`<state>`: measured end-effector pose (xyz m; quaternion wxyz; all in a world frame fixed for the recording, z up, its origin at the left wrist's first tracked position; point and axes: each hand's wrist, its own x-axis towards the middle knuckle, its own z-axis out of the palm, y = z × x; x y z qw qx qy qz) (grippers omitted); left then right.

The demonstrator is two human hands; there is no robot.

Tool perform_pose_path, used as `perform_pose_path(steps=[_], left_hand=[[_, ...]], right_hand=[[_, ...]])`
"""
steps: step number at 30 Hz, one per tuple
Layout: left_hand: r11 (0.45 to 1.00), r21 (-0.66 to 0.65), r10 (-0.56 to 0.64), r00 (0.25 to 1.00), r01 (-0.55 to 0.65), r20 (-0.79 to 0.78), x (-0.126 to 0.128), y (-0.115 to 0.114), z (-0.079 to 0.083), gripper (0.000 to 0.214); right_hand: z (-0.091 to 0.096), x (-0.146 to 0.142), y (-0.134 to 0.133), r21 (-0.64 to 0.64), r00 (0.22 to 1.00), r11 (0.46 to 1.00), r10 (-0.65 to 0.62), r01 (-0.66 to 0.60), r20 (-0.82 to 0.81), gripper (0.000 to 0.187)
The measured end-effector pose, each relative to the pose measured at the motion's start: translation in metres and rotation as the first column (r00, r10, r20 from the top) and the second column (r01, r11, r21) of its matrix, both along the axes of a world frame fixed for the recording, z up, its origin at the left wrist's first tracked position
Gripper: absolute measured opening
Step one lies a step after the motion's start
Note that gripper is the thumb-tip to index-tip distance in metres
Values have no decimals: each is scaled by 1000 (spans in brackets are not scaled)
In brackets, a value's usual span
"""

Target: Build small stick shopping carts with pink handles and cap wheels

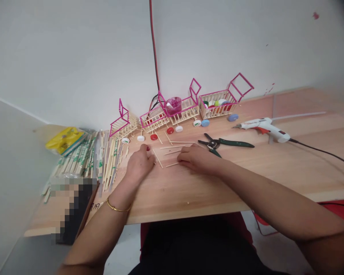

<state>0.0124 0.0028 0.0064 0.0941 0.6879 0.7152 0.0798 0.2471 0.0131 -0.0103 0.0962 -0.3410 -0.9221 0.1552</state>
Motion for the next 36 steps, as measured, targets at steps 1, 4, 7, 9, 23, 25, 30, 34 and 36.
perform_pose_path(steps=[1, 4, 7, 9, 23, 25, 30, 34, 36], left_hand=[[1000, 2, -6, 1000, 6, -17, 1, -1, 0, 26], [999, -27, -45, 997, 43, -62, 6, -5, -2, 33], [998, -42, -59, 992, 54, -110, 13, -5, -4, 36], [997, -56, -66, 990, 59, -125, 16, -3, -5, 30], [994, 105, -52, 927, 14, 371, 7, -2, -11, 13], [997, 83, -50, 856, 9, 514, 6, 0, -16, 12], [999, -47, 54, 456, -27, 888, 9, 2, -24, 21], [991, -124, 114, 195, 41, 974, 13, 0, -22, 28], [988, -128, 116, 128, 91, 985, 14, -2, -21, 27]], right_hand=[[0, 0, 0, 2, 1000, 1000, 1, -1, 0, 20], [1, -1, 0, 8, 1000, 1000, 1, -1, 7, 20], [1, 0, 0, 1, 1000, 1000, -10, 10, 3, 20], [0, 2, 2, 1, 998, 999, -50, 50, -33, 18], [18, -8, -5, 8, 943, 981, -189, 194, 275, 24], [21, -9, -9, -3, 935, 980, -189, 199, 301, 24], [21, -8, -11, 39, 919, 978, -206, 205, 336, 22], [19, -7, -10, 41, 964, 973, -230, 227, 131, 21], [18, -7, -8, -73, 964, 965, -258, 253, -68, 16]])
